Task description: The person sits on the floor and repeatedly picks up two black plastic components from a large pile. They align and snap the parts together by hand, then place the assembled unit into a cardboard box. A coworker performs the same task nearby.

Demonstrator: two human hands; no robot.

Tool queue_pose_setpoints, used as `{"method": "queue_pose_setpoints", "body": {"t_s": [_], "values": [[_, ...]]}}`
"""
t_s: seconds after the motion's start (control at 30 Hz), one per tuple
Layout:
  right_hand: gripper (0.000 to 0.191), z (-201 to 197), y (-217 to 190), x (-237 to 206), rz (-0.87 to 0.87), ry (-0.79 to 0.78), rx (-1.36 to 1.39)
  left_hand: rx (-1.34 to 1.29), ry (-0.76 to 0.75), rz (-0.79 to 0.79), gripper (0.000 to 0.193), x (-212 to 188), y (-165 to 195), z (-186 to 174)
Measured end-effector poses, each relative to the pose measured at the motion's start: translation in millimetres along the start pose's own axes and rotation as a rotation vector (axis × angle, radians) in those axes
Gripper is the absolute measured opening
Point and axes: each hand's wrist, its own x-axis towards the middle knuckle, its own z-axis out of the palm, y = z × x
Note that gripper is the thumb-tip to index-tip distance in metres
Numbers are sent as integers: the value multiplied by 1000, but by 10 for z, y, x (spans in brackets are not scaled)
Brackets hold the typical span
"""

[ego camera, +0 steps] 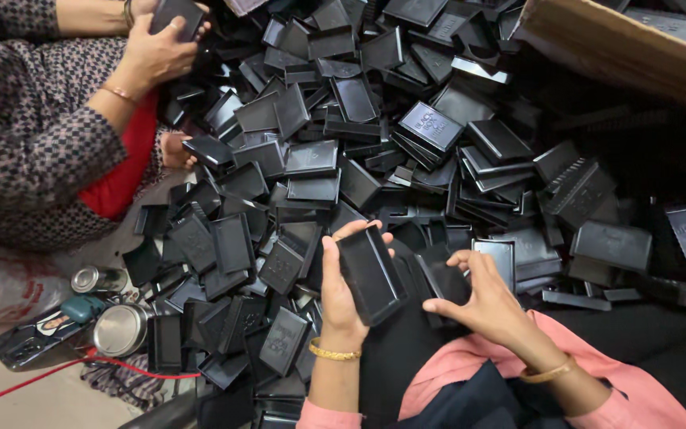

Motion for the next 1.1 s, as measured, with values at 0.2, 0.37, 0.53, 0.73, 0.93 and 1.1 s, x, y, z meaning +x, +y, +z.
{"method": "queue_pose_setpoints", "body": {"t_s": [0.2, 0.37, 0.53, 0.73, 0.93, 1.1], "values": [[81, -362, -347, -159, -3, 167, 107, 60, 1, -21, 54, -60, -128, 108], [80, -263, -610, -208, -8, 19, 504, 251, -94, 80, 52, -158, -379, 354], [81, -156, -556, -198, -3, 11, 255, 458, -121, 206, 51, -223, -352, 442], [47, -334, -513, -194, 82, -484, 664, 1221, -34, 579, 46, -85, -63, 215], [50, -259, -841, -263, 266, -264, 83, 1287, 163, 670, 43, -154, -20, 143], [50, -453, -790, 37, 131, -247, -46, 1285, 67, 638, 36, -70, 66, 6]]}}
